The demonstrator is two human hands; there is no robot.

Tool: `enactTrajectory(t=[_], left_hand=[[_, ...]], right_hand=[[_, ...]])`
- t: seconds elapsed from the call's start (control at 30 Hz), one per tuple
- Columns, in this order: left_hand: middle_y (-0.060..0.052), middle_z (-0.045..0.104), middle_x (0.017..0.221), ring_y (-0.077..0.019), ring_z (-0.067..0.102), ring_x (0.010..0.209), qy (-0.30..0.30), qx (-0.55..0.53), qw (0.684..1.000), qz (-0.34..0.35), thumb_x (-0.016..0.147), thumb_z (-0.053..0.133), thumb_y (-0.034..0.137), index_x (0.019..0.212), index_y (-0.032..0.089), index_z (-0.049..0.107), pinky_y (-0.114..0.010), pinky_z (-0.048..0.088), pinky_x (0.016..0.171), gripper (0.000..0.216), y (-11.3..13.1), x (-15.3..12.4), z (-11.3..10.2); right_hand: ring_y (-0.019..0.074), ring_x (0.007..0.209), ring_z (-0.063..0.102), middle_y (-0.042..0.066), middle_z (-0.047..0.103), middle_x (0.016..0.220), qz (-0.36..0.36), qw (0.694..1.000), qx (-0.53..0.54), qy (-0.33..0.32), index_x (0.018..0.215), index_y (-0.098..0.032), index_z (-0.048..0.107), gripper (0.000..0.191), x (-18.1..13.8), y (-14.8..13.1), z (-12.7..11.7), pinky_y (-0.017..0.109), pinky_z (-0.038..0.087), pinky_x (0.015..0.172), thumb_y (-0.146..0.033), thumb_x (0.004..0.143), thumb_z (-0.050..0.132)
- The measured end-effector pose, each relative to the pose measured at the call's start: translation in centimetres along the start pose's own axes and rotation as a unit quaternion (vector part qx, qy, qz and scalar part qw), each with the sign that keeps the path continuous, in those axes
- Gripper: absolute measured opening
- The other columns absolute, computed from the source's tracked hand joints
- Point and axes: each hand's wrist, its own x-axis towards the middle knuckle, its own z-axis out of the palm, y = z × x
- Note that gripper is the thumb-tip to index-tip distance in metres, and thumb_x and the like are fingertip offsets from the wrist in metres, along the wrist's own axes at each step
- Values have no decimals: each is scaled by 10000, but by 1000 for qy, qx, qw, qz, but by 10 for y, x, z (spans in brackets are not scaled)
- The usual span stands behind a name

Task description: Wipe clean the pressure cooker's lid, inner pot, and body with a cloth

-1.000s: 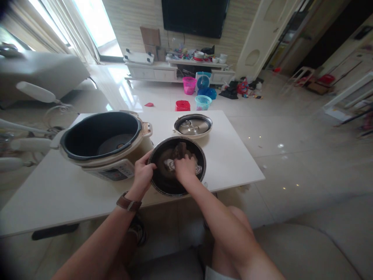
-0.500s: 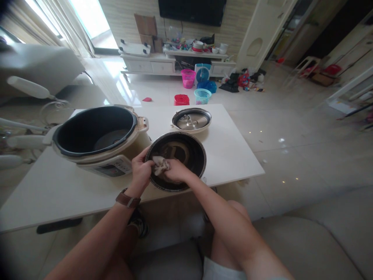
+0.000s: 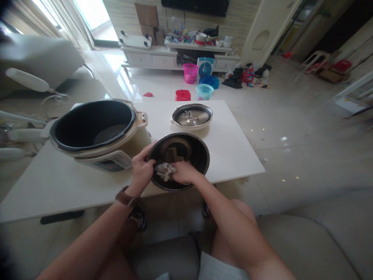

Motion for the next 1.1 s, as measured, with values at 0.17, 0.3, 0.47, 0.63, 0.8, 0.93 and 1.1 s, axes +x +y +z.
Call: enactTrajectory(t=[0.17, 0.3, 0.47, 0.63, 0.8, 0.93, 1.1], left_hand=[[-28, 794, 1301, -268, 699, 1308, 26, 26, 999, 34, 648, 519, 12, 1208, 217, 842, -455, 482, 1248, 678, -8, -2, 1], [-34, 800, 1284, -272, 711, 1290, 70, 24, 997, 25, 677, 552, 14, 1217, 217, 836, -485, 480, 1245, 643, -20, 2, -2], [-42, 804, 1271, -288, 719, 1278, 71, 16, 997, 28, 668, 558, 3, 1209, 210, 838, -513, 489, 1237, 644, -24, 6, -3], [-41, 805, 1268, -281, 721, 1272, 80, 24, 996, 35, 684, 559, 5, 1206, 214, 838, -500, 498, 1229, 628, -20, 2, 1], [-63, 799, 1278, -280, 721, 1267, 110, 23, 993, 28, 708, 576, 22, 1204, 204, 834, -504, 495, 1227, 588, -21, -2, 1], [-61, 821, 1189, -270, 750, 1190, 92, 23, 995, 19, 710, 607, 58, 1111, 196, 847, -493, 539, 1178, 487, -20, 4, -2], [-51, 824, 980, -247, 785, 992, 70, 7, 997, 13, 677, 670, 96, 924, 176, 809, -454, 627, 1026, 295, -15, 15, -10]], right_hand=[[267, 1153, 744, 28, 813, 1250, 4, 982, 166, 89, 1217, -237, 763, 402, 7, -9, 14, 289, 552, 951, -218, 831, 653], [319, 1116, 760, 61, 824, 1183, -8, 1000, 11, 7, 1156, -285, 795, 351, -8, -7, -4, 347, 550, 917, -259, 826, 677], [377, 1110, 754, 154, 810, 1133, 50, 982, -182, -15, 1172, -264, 799, 376, -26, -6, -16, 422, 541, 913, -248, 826, 655], [322, 1114, 757, 91, 801, 1223, 0, 995, -93, 38, 1327, -287, 687, 398, -21, -17, 8, 368, 537, 884, -359, 950, 580], [333, 1086, 761, 101, 794, 1223, -6, 995, -79, 52, 1391, -269, 609, 605, -17, -20, 21, 374, 539, 882, -593, 894, 728], [342, 1134, 753, 120, 778, 1277, -34, 994, -98, 36, 1426, -263, 585, 636, -19, -17, 21, 372, 544, 894, -542, 888, 780], [364, 1128, 750, 144, 778, 1262, -35, 990, -136, 21, 1502, -249, 529, 675, -21, -27, 25, 407, 560, 918, -437, 897, 762]])
